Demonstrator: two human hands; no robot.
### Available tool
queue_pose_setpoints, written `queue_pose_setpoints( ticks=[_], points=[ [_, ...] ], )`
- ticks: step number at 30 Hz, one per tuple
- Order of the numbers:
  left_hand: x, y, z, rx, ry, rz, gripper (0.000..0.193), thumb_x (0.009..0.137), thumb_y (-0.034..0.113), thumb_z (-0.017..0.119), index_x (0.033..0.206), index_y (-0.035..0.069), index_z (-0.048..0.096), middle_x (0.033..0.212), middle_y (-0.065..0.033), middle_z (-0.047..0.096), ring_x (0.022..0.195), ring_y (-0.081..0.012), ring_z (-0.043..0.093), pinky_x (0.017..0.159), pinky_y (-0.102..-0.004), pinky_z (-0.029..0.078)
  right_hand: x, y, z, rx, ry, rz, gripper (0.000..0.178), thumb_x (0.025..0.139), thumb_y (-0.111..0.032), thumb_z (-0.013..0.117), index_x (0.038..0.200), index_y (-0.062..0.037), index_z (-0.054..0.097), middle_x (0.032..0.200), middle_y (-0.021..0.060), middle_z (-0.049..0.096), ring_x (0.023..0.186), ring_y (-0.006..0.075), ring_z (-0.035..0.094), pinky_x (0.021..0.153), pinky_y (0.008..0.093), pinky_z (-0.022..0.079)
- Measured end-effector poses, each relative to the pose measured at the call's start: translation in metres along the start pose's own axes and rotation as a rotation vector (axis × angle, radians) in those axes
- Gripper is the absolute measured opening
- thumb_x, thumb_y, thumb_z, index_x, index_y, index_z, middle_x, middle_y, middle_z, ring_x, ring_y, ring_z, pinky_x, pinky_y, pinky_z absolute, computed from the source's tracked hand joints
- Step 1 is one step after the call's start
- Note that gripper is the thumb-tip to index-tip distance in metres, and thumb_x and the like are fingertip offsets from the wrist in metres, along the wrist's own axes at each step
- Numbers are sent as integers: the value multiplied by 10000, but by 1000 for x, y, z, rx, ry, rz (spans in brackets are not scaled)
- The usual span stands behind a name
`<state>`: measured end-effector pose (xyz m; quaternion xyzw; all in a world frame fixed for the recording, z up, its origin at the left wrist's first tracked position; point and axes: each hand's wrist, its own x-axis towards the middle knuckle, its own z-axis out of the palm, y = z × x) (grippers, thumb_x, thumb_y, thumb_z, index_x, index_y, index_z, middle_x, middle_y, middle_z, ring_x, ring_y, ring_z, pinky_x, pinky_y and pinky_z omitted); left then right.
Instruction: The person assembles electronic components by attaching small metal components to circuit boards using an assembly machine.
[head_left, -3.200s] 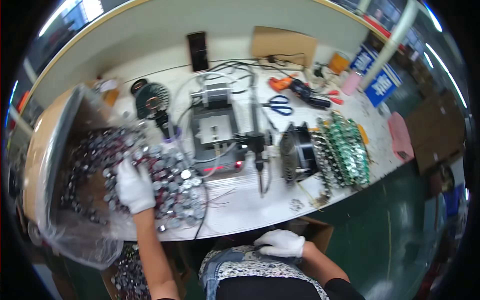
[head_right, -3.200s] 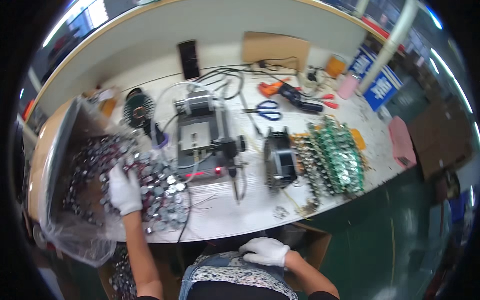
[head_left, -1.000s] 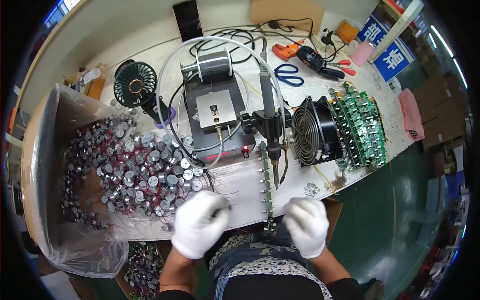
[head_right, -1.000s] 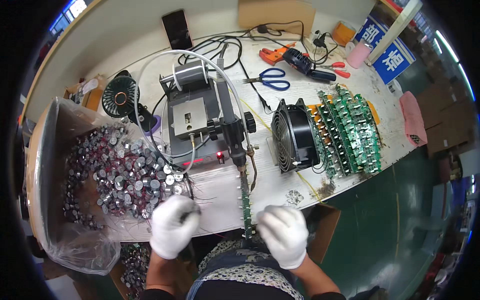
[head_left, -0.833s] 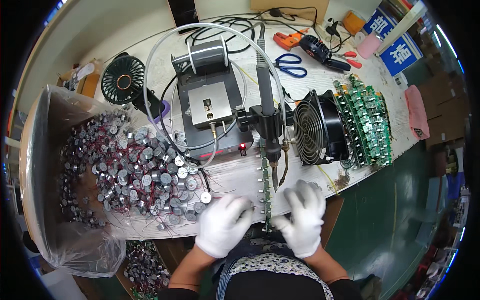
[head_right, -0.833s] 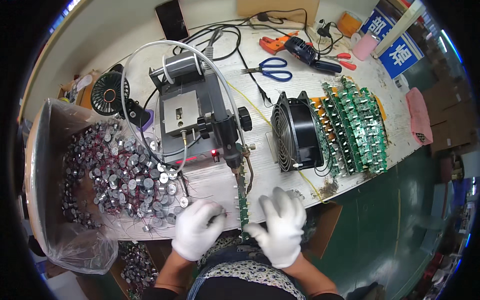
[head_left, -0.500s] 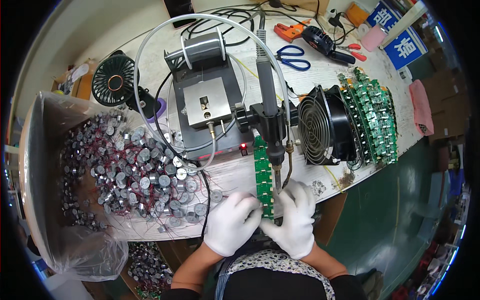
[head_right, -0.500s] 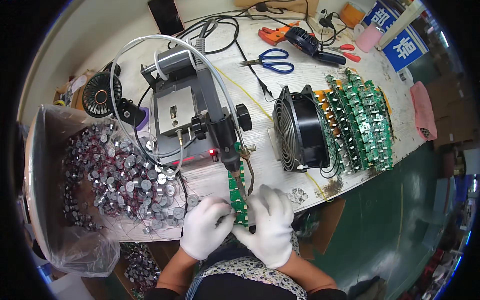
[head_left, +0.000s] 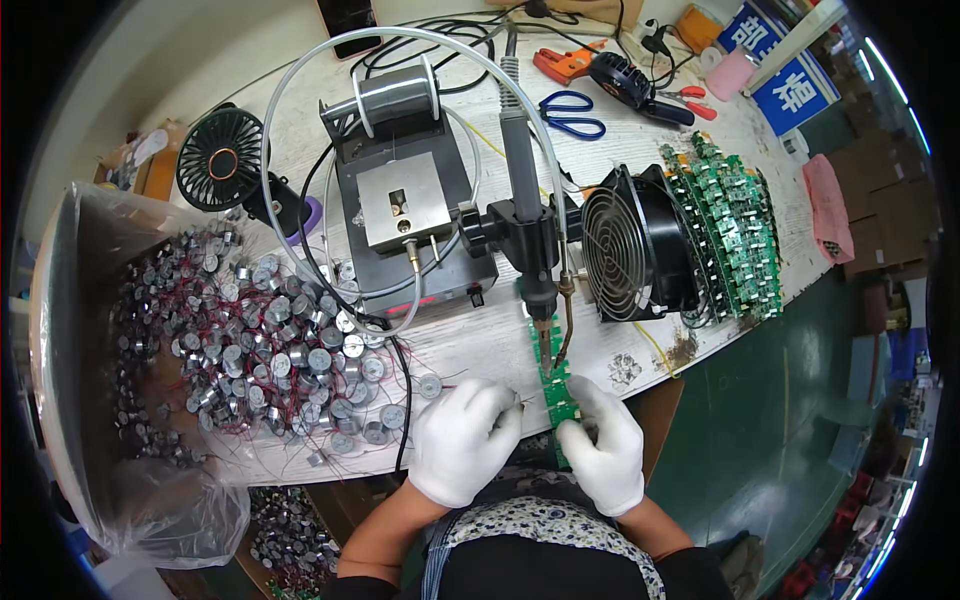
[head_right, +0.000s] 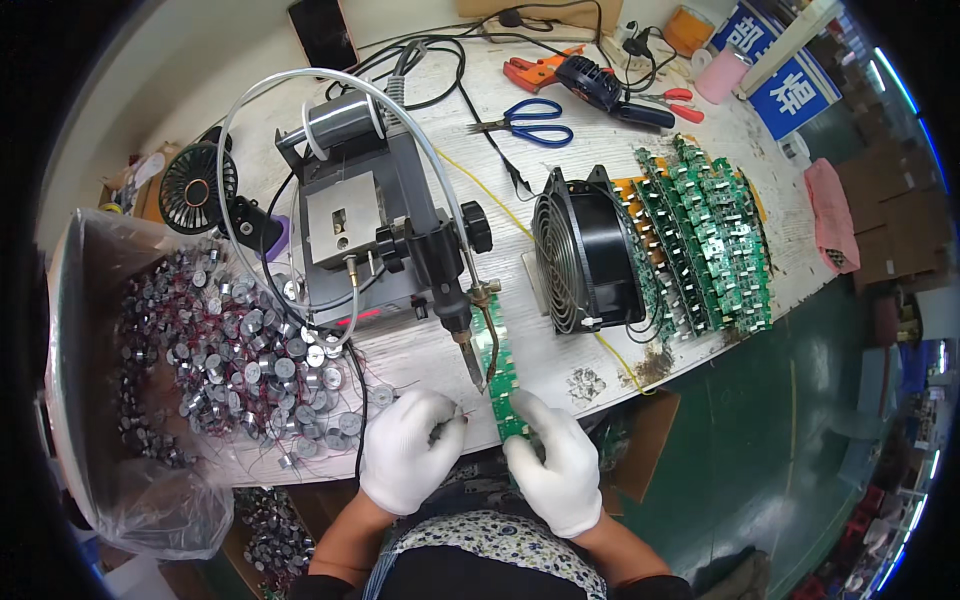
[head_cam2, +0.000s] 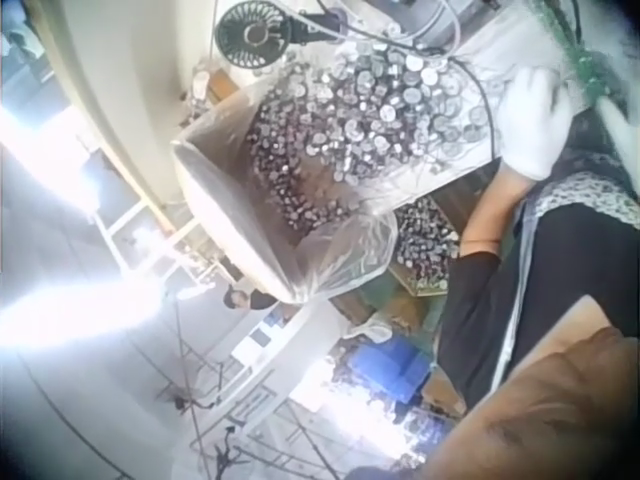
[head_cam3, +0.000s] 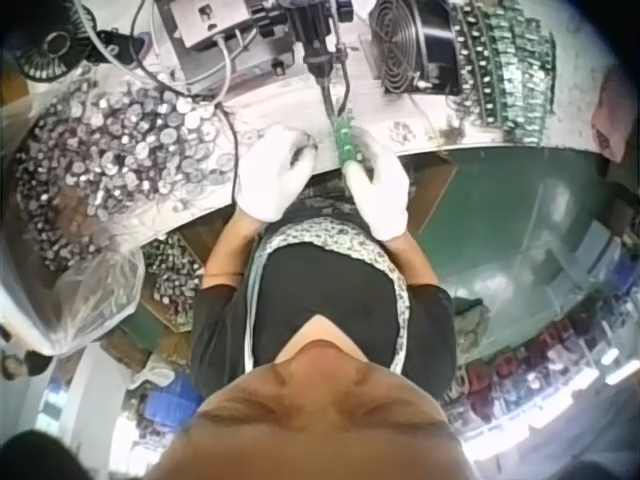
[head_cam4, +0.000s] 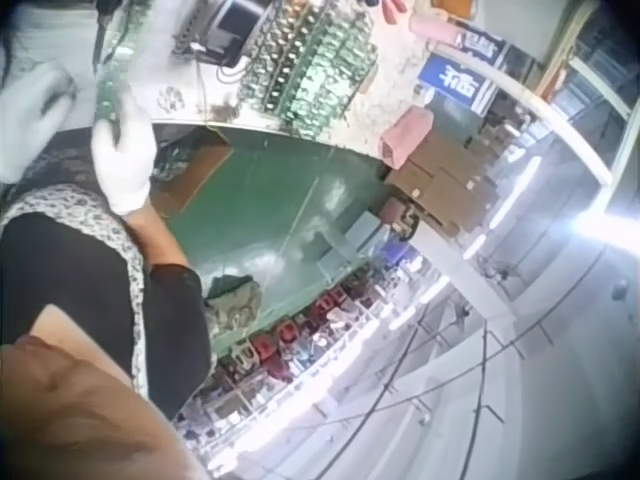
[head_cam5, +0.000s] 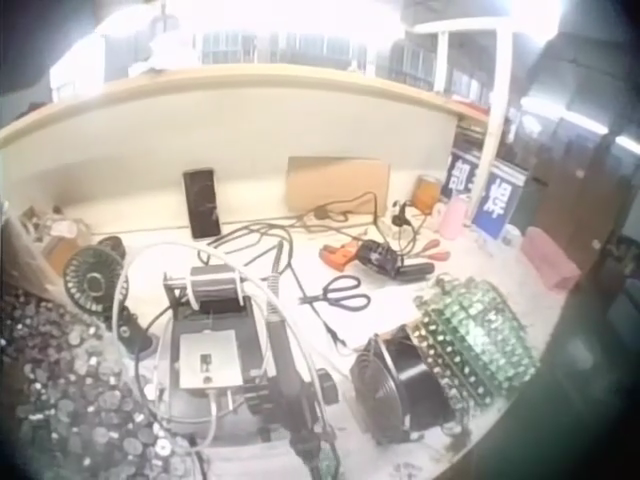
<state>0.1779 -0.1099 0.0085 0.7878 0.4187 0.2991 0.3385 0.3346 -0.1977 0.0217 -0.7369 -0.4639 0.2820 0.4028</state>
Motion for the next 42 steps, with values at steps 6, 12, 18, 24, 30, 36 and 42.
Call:
queue_pose_setpoints(
  ticks=[6,12,18,24,30,36,42],
  points=[
    [-1,6,8,247,92,126,160,700,84,733,805,120,618,745,-40,598,610,-247,613,548,-366,492,1,2,7,122,-7,-131,298,764,23,692,1061,0,672,916,119,655,669,179,607,617,281,504],
    [-1,9,13,336,114,134,171,688,49,734,786,105,606,746,-53,599,608,-256,604,551,-367,489,10,6,10,66,13,-269,300,767,24,706,1064,-4,675,957,138,656,761,250,663,672,310,534],
    [-1,9,10,-17,6,-175,112,776,50,721,833,33,626,766,-81,640,640,-179,625,584,-305,500,15,6,11,62,19,-375,315,734,62,707,1037,-10,664,944,145,654,774,259,660,683,323,535],
    [10,18,-3,-412,-167,-523,146,856,118,691,879,-16,637,764,-73,670,659,-83,612,611,-256,503,16,4,8,88,-30,-303,265,761,20,701,1023,12,662,915,127,667,764,233,672,684,321,546],
    [9,14,-1,-356,-130,-516,148,857,115,672,898,-23,633,730,-66,667,623,-85,599,601,-256,504,19,13,-9,765,-338,394,732,809,7,646,1442,48,279,1327,159,531,1043,175,594,826,298,513],
    [2,3,0,-557,-119,-582,117,880,90,643,924,-9,600,793,-32,633,694,-76,568,665,-244,484,13,14,-26,956,-608,395,806,832,110,562,1534,-8,183,1426,142,438,1177,181,511,883,310,487],
    [6,10,-2,-757,-146,-640,93,926,87,609,952,8,567,842,-16,620,744,-71,564,699,-239,475,4,23,-5,743,-284,184,788,845,131,559,1531,10,193,1380,153,494,1163,197,562,913,313,499]
  ],
)
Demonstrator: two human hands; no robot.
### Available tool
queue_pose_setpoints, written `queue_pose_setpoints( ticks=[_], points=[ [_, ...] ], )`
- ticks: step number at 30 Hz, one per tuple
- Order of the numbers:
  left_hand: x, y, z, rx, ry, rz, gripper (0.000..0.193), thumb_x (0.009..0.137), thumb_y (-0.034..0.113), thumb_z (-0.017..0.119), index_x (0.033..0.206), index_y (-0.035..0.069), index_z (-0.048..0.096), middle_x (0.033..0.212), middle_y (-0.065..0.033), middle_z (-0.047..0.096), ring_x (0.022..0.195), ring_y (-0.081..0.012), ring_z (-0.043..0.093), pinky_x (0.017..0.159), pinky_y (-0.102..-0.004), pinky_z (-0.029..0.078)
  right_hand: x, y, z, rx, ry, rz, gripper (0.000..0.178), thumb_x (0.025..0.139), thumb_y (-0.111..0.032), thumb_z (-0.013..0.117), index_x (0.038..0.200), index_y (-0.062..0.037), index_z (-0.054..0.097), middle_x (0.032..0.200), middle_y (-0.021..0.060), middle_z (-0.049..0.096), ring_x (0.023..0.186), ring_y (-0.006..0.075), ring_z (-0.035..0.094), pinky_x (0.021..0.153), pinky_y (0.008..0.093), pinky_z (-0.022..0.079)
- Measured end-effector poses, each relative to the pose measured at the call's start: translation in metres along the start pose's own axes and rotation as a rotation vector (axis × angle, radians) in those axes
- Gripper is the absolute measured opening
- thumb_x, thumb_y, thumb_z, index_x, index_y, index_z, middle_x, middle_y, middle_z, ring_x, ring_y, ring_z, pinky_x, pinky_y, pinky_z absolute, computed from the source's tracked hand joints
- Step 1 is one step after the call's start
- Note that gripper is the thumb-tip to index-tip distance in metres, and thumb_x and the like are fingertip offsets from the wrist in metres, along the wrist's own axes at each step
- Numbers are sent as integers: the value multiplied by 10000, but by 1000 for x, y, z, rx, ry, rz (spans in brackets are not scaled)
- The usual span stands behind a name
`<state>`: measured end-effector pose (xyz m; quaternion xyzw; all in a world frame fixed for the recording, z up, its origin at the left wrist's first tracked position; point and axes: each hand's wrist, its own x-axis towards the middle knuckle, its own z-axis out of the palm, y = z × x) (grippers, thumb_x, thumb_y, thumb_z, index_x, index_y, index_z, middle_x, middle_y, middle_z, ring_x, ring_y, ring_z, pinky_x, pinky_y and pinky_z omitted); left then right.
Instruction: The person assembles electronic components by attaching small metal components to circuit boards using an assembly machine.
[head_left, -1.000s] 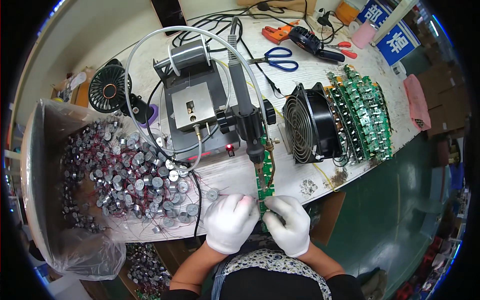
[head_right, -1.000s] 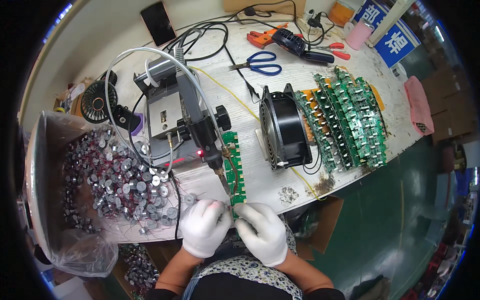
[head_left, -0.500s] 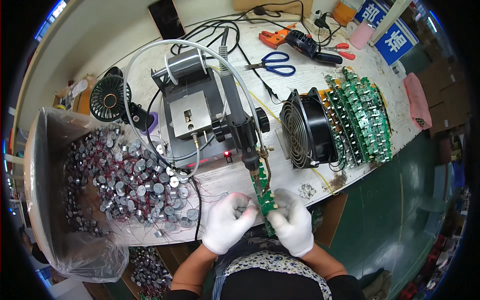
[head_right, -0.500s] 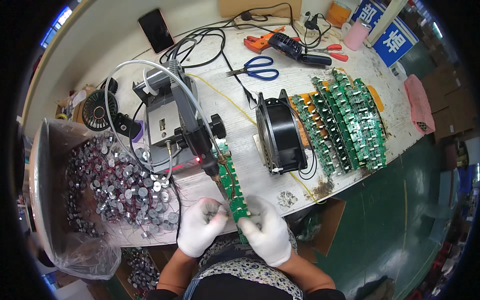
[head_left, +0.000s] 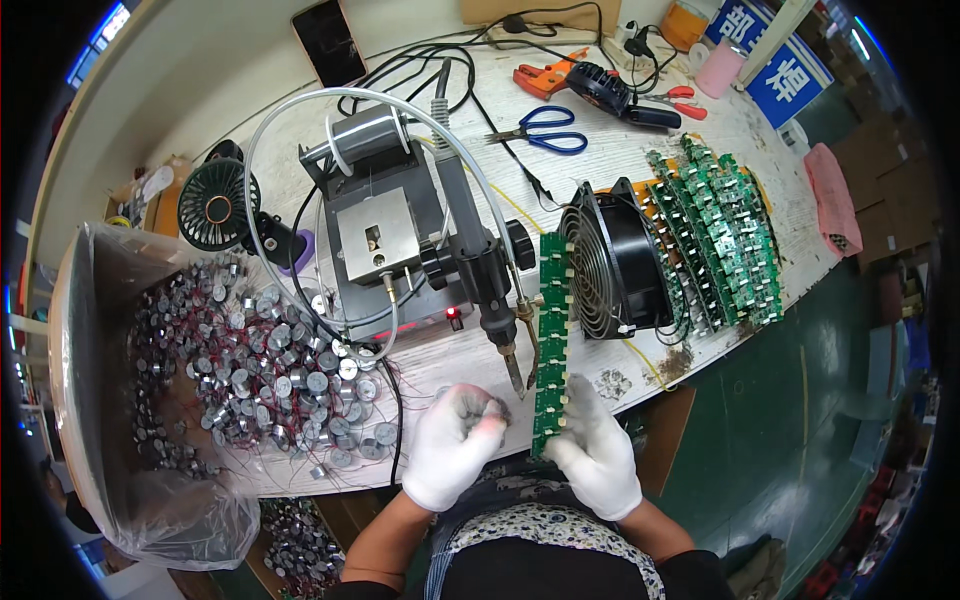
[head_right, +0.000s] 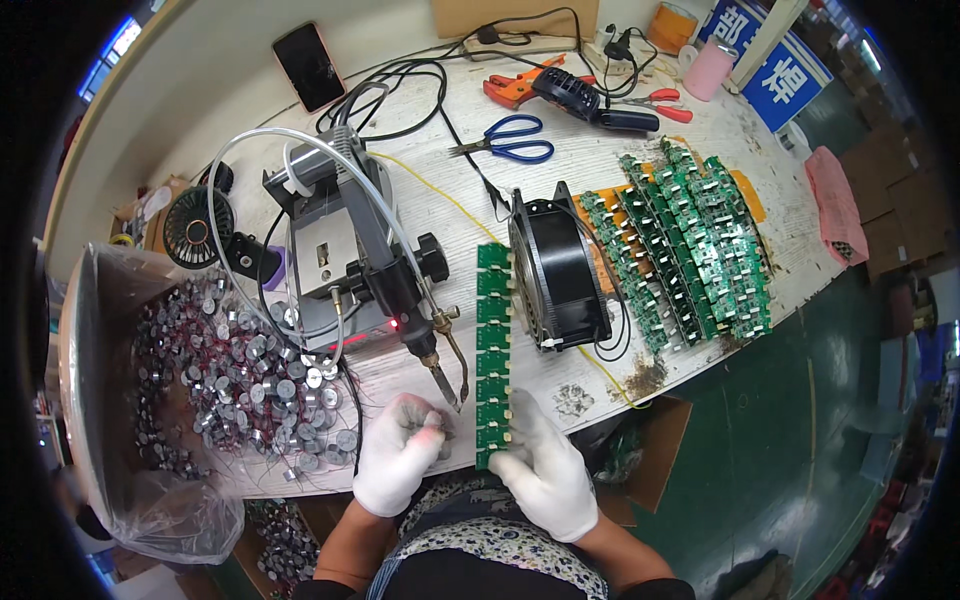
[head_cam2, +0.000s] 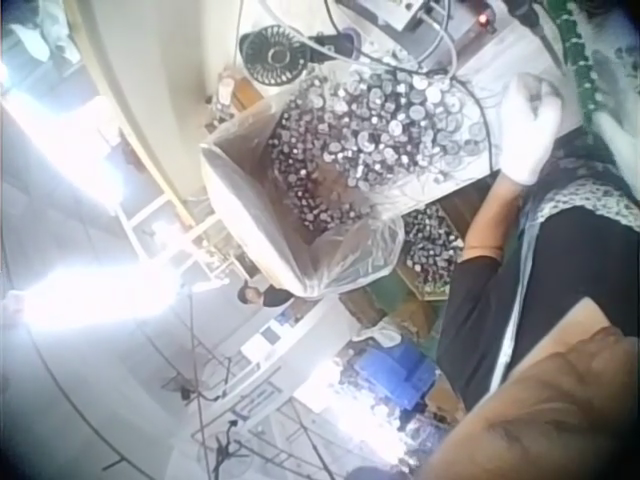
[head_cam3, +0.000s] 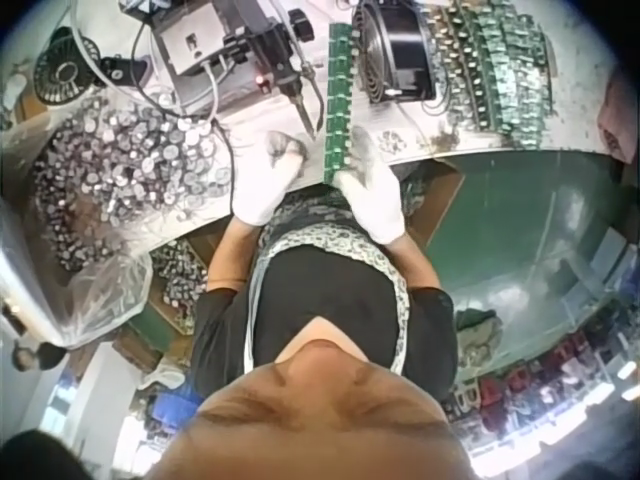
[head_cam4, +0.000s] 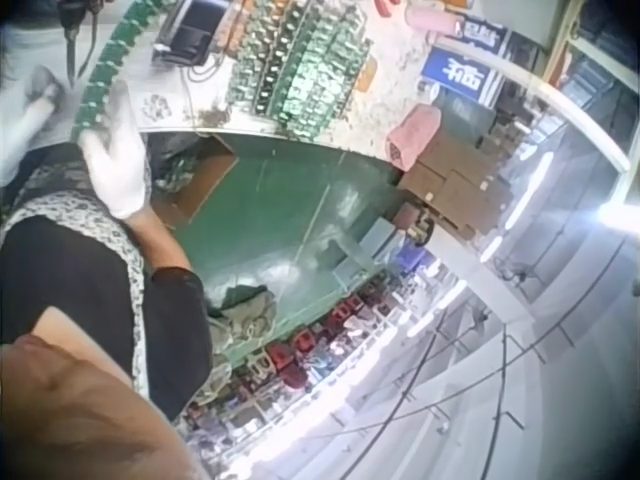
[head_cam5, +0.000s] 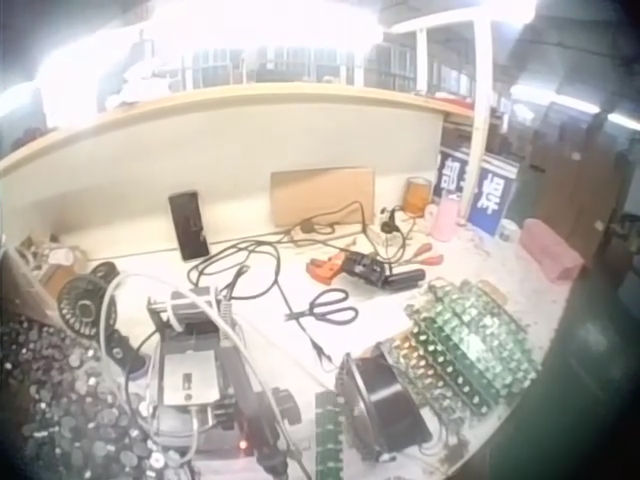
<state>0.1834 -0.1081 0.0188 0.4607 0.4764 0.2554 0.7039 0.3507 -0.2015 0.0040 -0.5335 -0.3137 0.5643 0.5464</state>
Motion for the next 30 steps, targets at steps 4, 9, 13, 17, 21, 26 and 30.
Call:
queue_pose_setpoints(
  ticks=[4,9,13,17,21,26,30],
  points=[
    [1,3,2,-163,-31,-76,98,938,94,598,952,11,547,862,-24,611,751,-73,569,696,-245,480,17,-10,12,-135,11,-93,732,851,114,580,1492,78,229,1329,191,533,1143,224,600,898,309,519],
    [2,0,4,-96,9,-44,98,939,85,595,957,10,534,870,-30,605,749,-91,591,691,-246,496,29,-21,23,-6,44,-93,703,852,116,579,1470,105,244,1331,224,521,1168,243,589,910,312,522],
    [2,3,10,-196,20,-75,107,939,71,600,967,1,524,870,-56,625,748,-115,626,698,-257,522,31,-21,23,63,61,-110,693,854,128,566,1468,104,246,1335,224,519,1167,246,589,906,312,531],
    [2,3,14,-261,10,-55,111,944,76,599,957,-5,523,877,-82,646,746,-130,650,689,-264,538,33,-22,23,56,91,-120,694,853,133,563,1472,93,251,1337,219,520,1146,247,599,884,313,542],
    [2,3,17,-238,46,-76,113,957,84,587,953,-3,516,881,-97,654,753,-133,664,672,-257,550,34,-24,25,150,120,-91,673,861,117,566,1468,82,278,1330,212,522,1056,221,639,826,296,558],
    [4,1,20,-300,54,-37,99,965,74,569,963,-4,509,879,-102,651,743,-142,668,676,-263,559,37,-15,18,-94,146,-171,618,850,70,614,1421,94,378,1243,182,548,920,184,681,761,278,565],
    [5,1,20,-292,73,-29,85,967,54,550,961,-15,500,875,-119,661,732,-149,669,681,-275,567,39,-20,18,-322,184,-239,589,830,51,648,1380,100,442,1214,171,537,873,183,689,744,275,564]
  ],
)
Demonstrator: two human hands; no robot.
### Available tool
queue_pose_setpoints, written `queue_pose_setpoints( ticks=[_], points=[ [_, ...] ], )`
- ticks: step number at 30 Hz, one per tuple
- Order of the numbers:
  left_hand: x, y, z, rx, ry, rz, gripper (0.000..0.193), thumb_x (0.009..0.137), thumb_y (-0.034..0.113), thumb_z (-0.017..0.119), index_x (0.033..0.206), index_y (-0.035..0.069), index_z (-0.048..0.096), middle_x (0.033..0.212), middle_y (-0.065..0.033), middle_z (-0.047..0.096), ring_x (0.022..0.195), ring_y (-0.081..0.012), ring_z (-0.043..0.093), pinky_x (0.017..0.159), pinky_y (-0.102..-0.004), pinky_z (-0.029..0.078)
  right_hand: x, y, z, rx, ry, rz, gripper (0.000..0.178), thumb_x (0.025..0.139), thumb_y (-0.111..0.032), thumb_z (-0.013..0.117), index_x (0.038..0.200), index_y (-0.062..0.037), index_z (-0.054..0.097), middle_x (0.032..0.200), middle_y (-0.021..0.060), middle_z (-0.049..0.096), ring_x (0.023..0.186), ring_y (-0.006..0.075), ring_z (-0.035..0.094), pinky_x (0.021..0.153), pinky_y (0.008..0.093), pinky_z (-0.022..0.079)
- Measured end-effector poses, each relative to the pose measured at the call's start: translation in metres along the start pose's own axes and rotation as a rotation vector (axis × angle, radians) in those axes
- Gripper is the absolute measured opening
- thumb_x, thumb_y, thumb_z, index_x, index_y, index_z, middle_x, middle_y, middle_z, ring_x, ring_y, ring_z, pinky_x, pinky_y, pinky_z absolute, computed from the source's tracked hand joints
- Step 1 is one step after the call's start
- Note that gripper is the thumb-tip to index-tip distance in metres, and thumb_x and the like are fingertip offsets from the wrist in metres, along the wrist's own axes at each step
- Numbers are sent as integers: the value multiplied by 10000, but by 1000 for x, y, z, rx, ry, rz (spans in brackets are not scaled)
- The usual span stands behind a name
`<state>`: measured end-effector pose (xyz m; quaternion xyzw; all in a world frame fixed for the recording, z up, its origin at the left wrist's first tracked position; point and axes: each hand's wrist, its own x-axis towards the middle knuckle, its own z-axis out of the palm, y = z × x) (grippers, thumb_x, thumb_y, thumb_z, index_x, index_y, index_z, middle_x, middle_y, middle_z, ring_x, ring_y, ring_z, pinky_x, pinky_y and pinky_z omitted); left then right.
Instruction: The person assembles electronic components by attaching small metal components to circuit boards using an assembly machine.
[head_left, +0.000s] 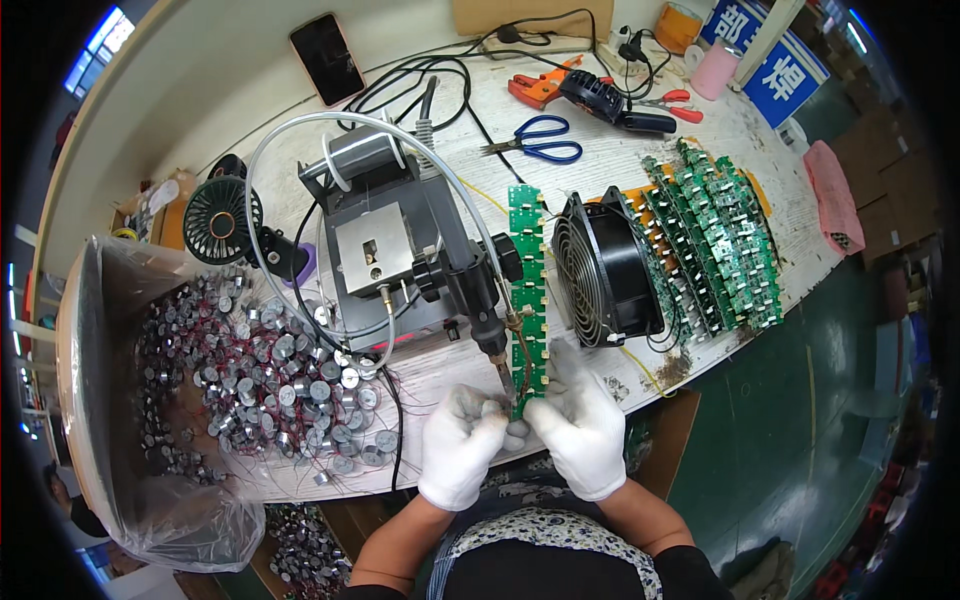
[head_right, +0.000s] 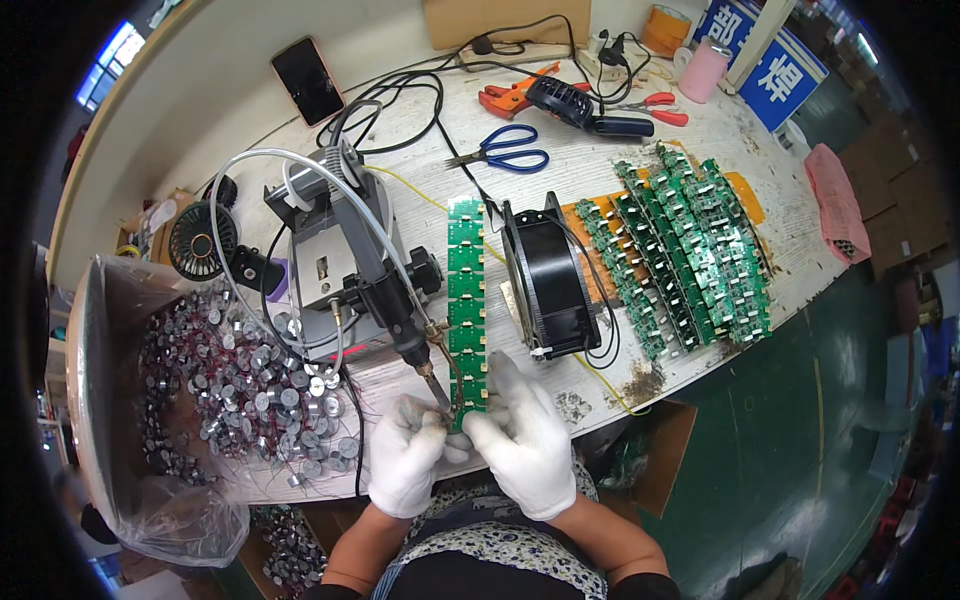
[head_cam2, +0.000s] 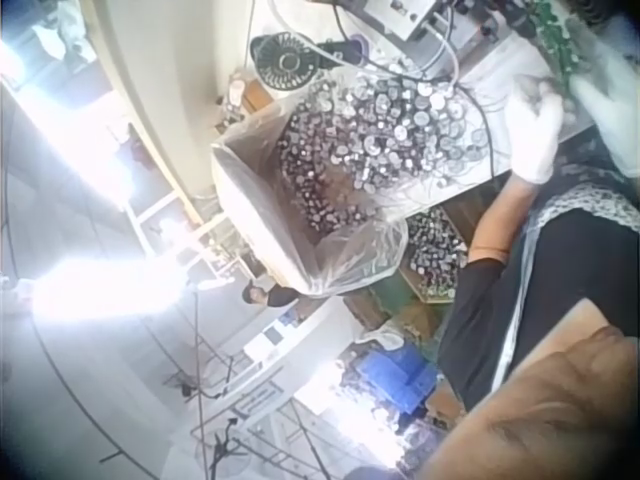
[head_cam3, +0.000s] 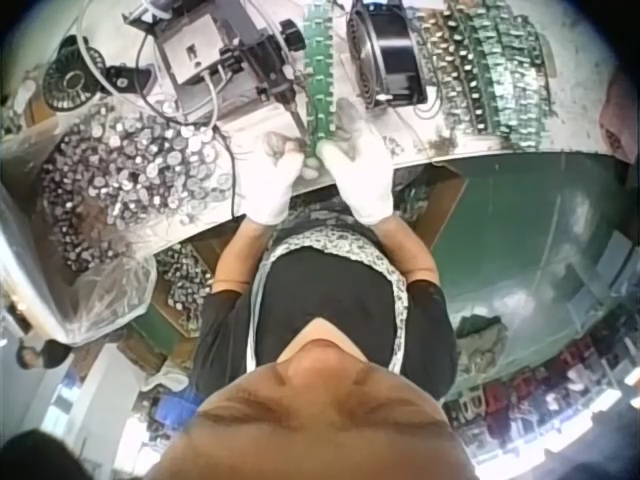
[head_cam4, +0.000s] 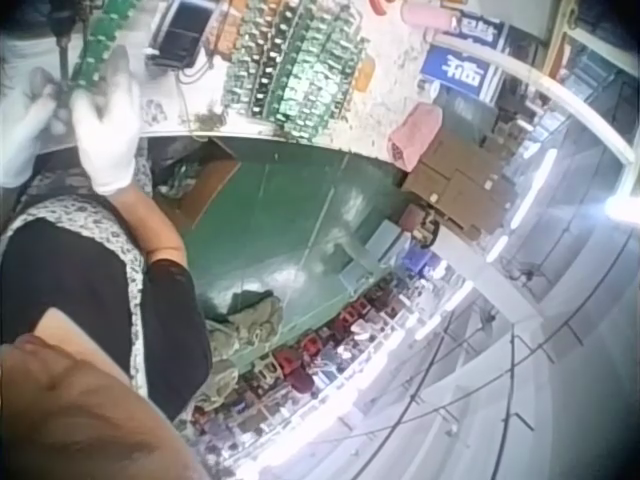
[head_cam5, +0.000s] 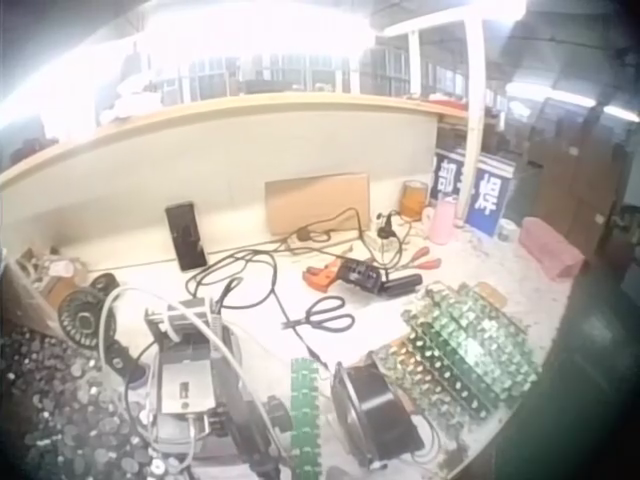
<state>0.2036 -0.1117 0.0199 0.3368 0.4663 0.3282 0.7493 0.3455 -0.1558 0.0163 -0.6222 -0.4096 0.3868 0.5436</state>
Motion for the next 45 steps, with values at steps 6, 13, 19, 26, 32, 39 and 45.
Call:
queue_pose_setpoints(
  ticks=[6,13,19,26,32,39,45],
  points=[
    [1,0,2,2,13,0,69,968,31,534,952,-22,492,866,-142,669,729,-153,672,688,-277,573,3,-15,3,90,26,111,615,809,74,618,1390,124,421,1197,167,546,937,165,649,806,274,528],
    [0,2,2,-4,-3,0,93,979,51,537,949,-24,491,875,-145,665,751,-152,681,697,-267,580,4,-11,2,64,21,18,598,824,86,638,1389,86,441,1197,157,522,880,176,679,725,266,565],
    [-1,3,2,34,-4,26,117,977,63,552,971,-38,493,908,-136,654,771,-153,684,706,-268,584,4,-12,0,16,4,7,605,818,77,642,1389,83,444,1197,161,530,882,174,677,727,267,563],
    [1,1,2,7,-10,58,110,961,48,567,1012,-24,501,928,-127,654,780,-164,686,711,-278,586,4,-4,2,48,35,-14,598,815,62,649,1383,72,461,1201,163,544,854,164,680,709,265,561],
    [-1,4,2,33,-4,15,125,952,40,573,1036,-21,504,940,-120,646,790,-167,687,716,-285,585,3,-11,0,-16,31,-10,591,809,46,664,1369,75,475,1159,153,549,810,155,681,700,258,557],
    [0,3,2,37,-3,30,114,953,40,571,1023,-22,507,936,-116,641,785,-158,684,712,-282,582,4,-14,2,-4,48,-9,555,818,74,636,1354,76,490,1135,149,555,835,155,669,703,263,562],
    [1,1,2,59,16,17,104,950,35,570,1005,-24,505,931,-122,640,773,-157,681,709,-282,582,6,0,8,132,67,36,535,816,91,618,1338,82,501,1144,153,555,864,153,660,708,263,567]
  ],
)
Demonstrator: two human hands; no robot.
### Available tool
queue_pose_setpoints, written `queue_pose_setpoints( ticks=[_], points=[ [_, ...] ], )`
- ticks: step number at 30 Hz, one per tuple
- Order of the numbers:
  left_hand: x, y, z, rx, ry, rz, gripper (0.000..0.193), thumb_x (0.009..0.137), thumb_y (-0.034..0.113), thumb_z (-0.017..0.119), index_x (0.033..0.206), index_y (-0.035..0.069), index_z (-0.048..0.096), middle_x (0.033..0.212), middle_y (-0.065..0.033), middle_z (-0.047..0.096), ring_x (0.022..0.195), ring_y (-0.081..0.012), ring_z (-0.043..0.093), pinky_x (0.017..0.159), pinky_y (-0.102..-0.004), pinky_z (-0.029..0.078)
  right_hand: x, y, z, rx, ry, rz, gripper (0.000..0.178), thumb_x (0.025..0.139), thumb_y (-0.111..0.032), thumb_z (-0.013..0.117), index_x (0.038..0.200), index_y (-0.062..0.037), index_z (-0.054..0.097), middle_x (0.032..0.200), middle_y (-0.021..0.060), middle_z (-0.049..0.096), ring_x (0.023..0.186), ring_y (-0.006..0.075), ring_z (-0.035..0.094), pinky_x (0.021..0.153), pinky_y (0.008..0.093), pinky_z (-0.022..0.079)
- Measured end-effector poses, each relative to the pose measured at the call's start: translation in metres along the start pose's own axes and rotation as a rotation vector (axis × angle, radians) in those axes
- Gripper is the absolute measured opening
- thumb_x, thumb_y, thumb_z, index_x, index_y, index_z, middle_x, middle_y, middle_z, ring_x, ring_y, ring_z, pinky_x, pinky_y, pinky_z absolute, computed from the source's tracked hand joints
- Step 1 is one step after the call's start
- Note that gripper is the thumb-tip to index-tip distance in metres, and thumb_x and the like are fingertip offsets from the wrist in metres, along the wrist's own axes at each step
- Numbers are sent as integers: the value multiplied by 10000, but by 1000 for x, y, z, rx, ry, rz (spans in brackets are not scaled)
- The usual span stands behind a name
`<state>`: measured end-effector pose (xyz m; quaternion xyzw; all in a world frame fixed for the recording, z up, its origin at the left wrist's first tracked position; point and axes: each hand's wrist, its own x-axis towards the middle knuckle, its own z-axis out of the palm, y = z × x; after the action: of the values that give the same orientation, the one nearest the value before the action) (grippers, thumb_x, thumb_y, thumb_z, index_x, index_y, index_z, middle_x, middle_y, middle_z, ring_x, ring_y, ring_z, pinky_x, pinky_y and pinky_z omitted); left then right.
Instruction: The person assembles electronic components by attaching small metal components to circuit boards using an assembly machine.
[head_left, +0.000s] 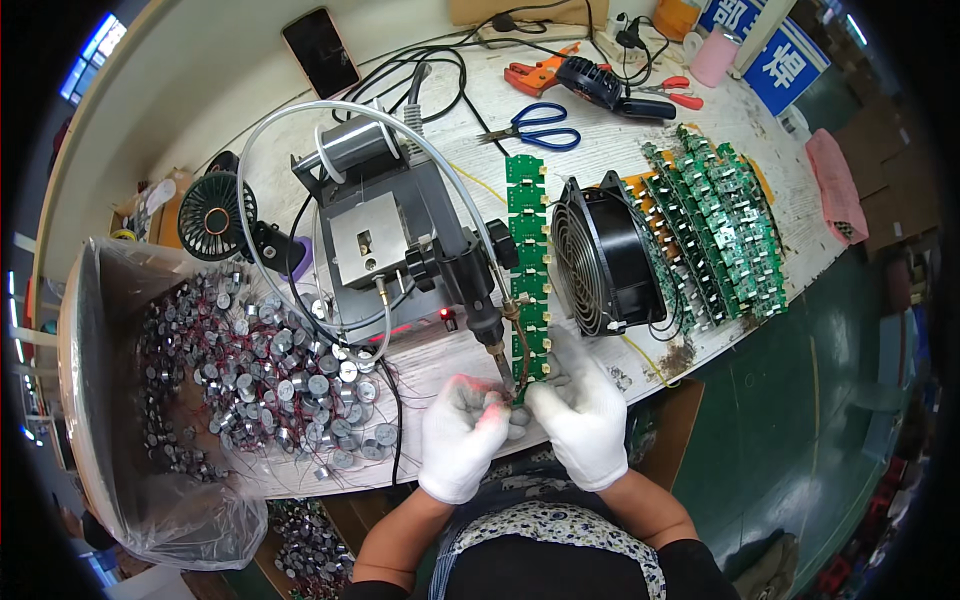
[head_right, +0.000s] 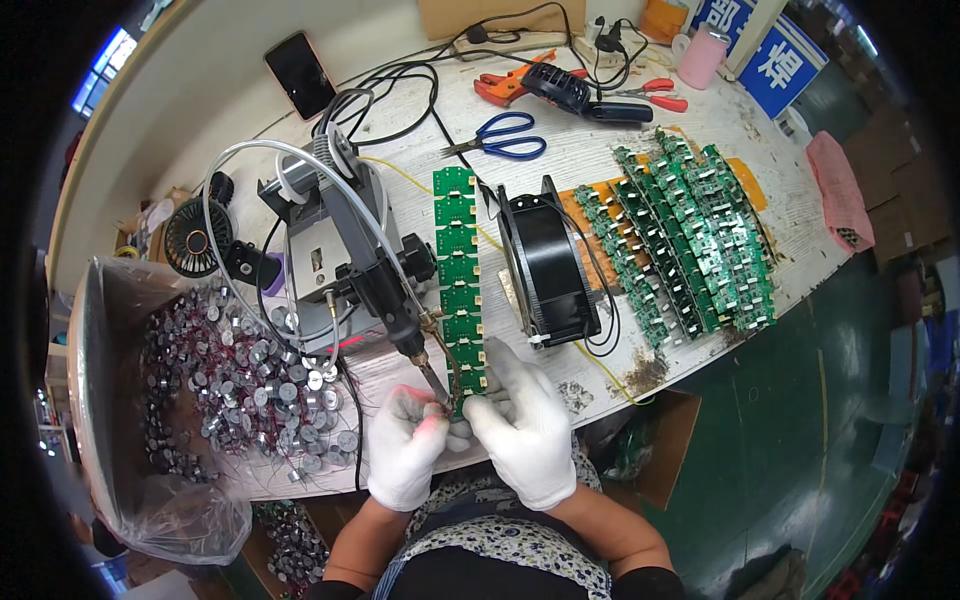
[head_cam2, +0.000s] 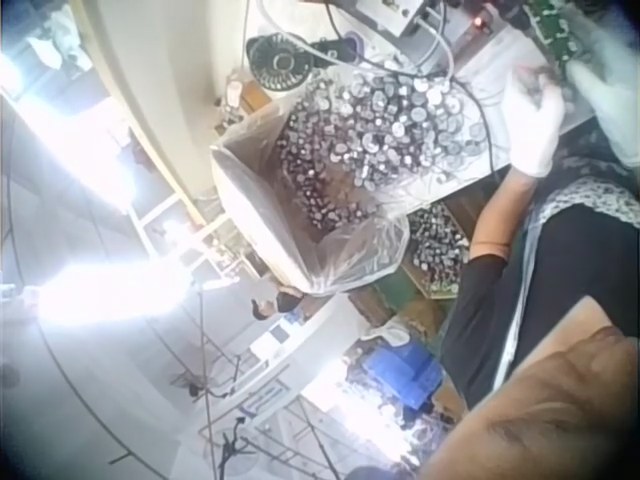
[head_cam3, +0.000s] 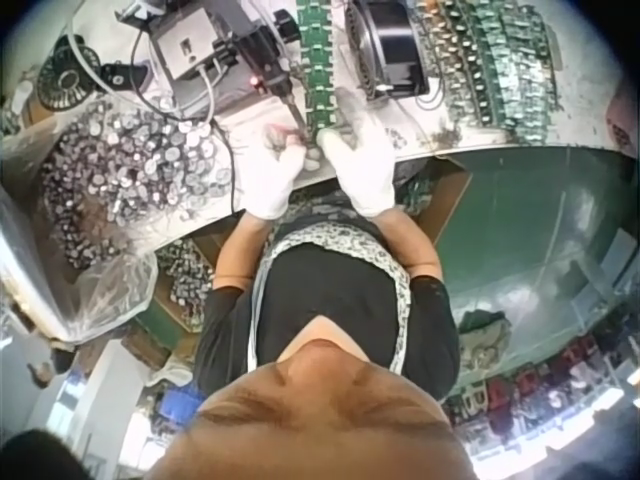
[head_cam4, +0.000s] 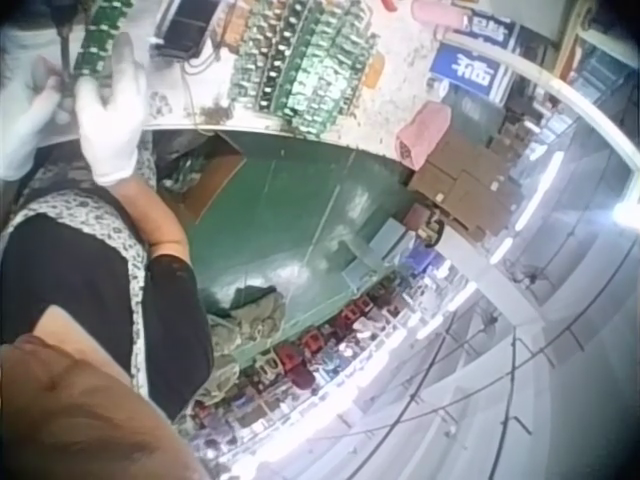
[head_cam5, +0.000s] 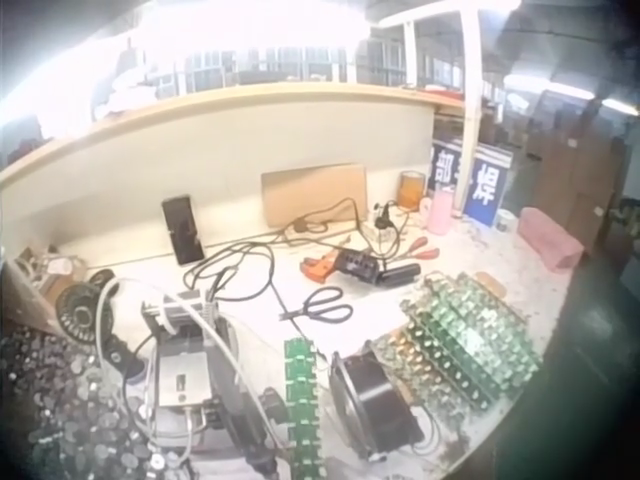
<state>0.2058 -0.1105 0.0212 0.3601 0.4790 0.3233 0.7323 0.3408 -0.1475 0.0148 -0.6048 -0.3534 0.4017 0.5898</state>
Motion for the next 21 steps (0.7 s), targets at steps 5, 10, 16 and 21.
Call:
queue_pose_setpoints(
  ticks=[5,10,16,21],
  points=[
    [2,0,-1,17,0,-8,99,945,29,565,997,-27,503,919,-120,639,774,-160,681,703,-281,578,2,-3,0,70,-11,113,525,815,96,610,1330,78,510,1149,155,554,853,149,654,710,259,567],
    [6,7,-10,137,-90,-51,152,888,55,593,983,-33,512,902,-103,627,790,-162,676,692,-283,569,-1,0,-3,10,-17,126,530,807,35,643,1323,72,526,1110,141,579,813,130,640,704,252,550],
    [8,14,-16,359,-123,-33,126,830,54,617,913,-27,566,816,-42,619,756,-110,640,666,-252,519,-5,3,-5,-58,-19,62,532,802,8,665,1315,69,539,1082,132,588,823,117,631,713,241,540],
    [7,22,-10,573,-83,114,117,809,68,642,878,-10,588,749,-33,630,636,-89,603,611,-257,504,-6,2,-4,-27,-15,59,533,803,11,670,1318,66,541,1070,124,587,837,114,626,711,239,537]
  ],
)
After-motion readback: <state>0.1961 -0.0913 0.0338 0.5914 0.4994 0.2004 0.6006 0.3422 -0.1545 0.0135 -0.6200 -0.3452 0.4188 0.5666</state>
